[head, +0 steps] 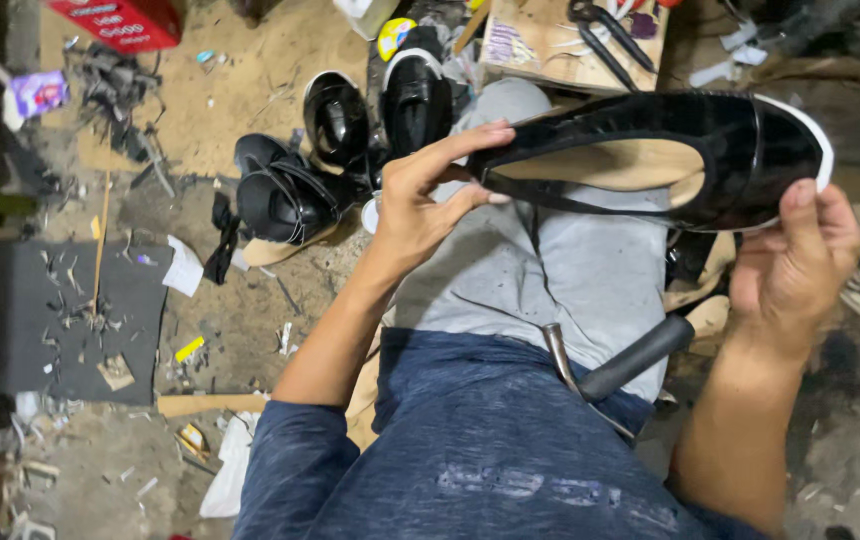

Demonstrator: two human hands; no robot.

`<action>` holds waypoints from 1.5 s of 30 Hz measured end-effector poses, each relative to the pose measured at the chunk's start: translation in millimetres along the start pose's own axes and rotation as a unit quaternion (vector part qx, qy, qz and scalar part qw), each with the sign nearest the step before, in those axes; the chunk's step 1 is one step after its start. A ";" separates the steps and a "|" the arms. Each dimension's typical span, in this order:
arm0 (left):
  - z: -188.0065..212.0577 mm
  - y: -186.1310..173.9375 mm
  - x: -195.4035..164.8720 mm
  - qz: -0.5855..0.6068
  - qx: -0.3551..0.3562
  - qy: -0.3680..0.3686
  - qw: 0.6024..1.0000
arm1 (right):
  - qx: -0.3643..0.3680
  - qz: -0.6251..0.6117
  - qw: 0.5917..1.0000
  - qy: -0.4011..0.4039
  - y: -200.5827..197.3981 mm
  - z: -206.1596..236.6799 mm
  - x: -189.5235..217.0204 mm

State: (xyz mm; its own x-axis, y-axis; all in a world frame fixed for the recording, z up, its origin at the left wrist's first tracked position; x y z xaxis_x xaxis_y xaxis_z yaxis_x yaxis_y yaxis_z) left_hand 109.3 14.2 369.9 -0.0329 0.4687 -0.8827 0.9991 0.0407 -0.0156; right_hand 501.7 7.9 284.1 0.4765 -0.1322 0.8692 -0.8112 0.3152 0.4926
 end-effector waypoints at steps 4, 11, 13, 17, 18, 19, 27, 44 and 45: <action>0.1 3.0 -4.0 -0.022 -0.001 0.016 1.000 | -0.016 0.003 1.000 -0.014 -1.0 -2.9 8.6; 0.5 3.9 15.1 0.055 -0.042 -0.036 0.997 | -0.026 -0.001 1.000 -0.017 2.6 -2.1 19.9; -1.7 3.6 20.0 0.074 -0.049 -0.044 0.995 | -0.011 -0.010 1.000 -0.018 11.9 -3.0 24.2; -12.9 -5.1 22.2 0.086 -0.062 -0.045 0.993 | -0.035 0.037 0.999 -0.003 38.0 -13.9 39.1; -16.9 -9.9 24.2 0.092 -0.066 -0.062 0.992 | -0.011 0.034 0.999 -0.006 52.5 -15.9 47.1; -21.0 -16.3 26.0 0.098 -0.069 -0.082 0.989 | 0.011 0.031 0.999 -0.006 66.2 -16.7 55.2; -21.2 -30.6 34.0 0.024 -0.075 -0.120 0.990 | 0.062 0.050 0.997 0.023 100.9 -49.7 48.2; 28.4 4.4 170.0 0.105 -0.026 -0.233 0.966 | -0.012 0.131 0.985 0.116 -25.8 -80.9 -84.6; 27.8 4.9 168.4 0.105 -0.025 -0.234 0.966 | -0.017 0.095 0.986 0.135 -25.1 -78.9 -87.7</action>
State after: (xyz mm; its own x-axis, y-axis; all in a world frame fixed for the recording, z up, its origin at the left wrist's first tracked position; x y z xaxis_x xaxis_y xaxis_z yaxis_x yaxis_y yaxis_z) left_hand 109.5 68.7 208.1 0.1986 0.0209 -0.9799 0.9793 0.0352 0.1992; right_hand 507.1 85.8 192.1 0.3940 0.1863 0.9000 -0.8845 0.3428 0.3163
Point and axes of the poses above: each hand's wrist, its own z-axis away from the middle knuckle, its own y-axis out of the palm, x = y × z, the point moved 9 cm from there along -z, towards the middle knuckle, and after that the axes turned 11 degrees about -x, right-handed, at the moved point
